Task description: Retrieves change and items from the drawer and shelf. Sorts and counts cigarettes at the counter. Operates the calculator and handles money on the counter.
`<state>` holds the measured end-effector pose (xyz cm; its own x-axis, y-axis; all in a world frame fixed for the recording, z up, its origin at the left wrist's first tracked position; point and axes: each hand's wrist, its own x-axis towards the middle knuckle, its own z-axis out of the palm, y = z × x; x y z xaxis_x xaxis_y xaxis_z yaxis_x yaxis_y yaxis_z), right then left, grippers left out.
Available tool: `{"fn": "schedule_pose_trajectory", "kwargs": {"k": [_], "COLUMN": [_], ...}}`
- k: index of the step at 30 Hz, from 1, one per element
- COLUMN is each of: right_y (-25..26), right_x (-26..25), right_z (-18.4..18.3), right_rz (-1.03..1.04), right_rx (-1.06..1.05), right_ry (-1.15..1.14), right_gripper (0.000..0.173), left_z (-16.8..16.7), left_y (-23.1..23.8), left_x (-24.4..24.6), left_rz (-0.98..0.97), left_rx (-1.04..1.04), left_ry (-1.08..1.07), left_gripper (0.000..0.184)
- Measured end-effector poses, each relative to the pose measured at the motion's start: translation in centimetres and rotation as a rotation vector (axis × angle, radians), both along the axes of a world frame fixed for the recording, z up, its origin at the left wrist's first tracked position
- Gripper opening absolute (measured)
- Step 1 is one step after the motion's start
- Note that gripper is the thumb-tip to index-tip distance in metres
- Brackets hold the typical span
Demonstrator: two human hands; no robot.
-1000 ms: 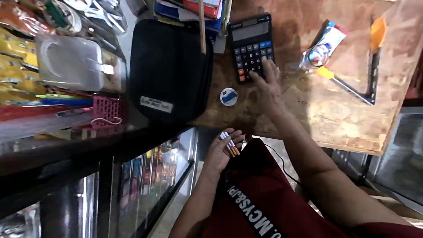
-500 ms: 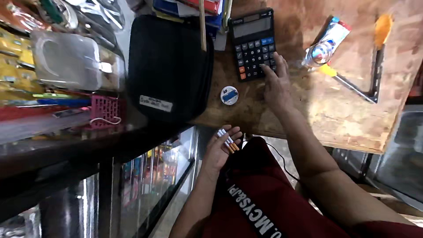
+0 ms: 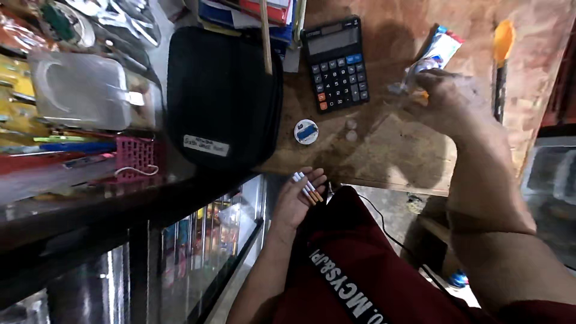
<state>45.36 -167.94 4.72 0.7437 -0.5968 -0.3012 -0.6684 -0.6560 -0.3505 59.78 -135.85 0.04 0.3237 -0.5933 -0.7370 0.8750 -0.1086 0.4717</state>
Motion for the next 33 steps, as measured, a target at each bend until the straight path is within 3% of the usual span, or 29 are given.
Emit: {"fn": "schedule_pose_trajectory", "kwargs": {"k": [7,12,21,29,33], "right_y": [-2.4,-2.6,-2.5,-2.8,-3.0], "right_x": [0.5,1.0,0.9,0.0,-0.9], "right_z": [0.1,0.2,-0.1,0.6,0.5], "right_rz": [0.13,0.218,0.24,0.305,0.264], "right_rx": [0.144,0.106,0.058,0.021,-0.001], "right_ry": [0.016,0.116,0.229,0.185,0.156], "right_gripper": [0.026,0.019,0.02,0.018,0.025], "left_z": [-0.2,-0.4,-0.6,-0.2,-0.5], "left_y": [-0.7,-1.0,-1.8,-2.7,-2.9], "left_x": [-0.2,-0.3,-0.7,-1.1,-1.3], "left_rz": [-0.012,-0.052,-0.055,-0.092,-0.089], "left_rx": [0.036,0.033,0.009,0.014,0.008], "left_ry": [0.005,-0.018,-0.007,-0.019,-0.015], "left_gripper": [0.032,0.033,0.033,0.033,0.033]}}
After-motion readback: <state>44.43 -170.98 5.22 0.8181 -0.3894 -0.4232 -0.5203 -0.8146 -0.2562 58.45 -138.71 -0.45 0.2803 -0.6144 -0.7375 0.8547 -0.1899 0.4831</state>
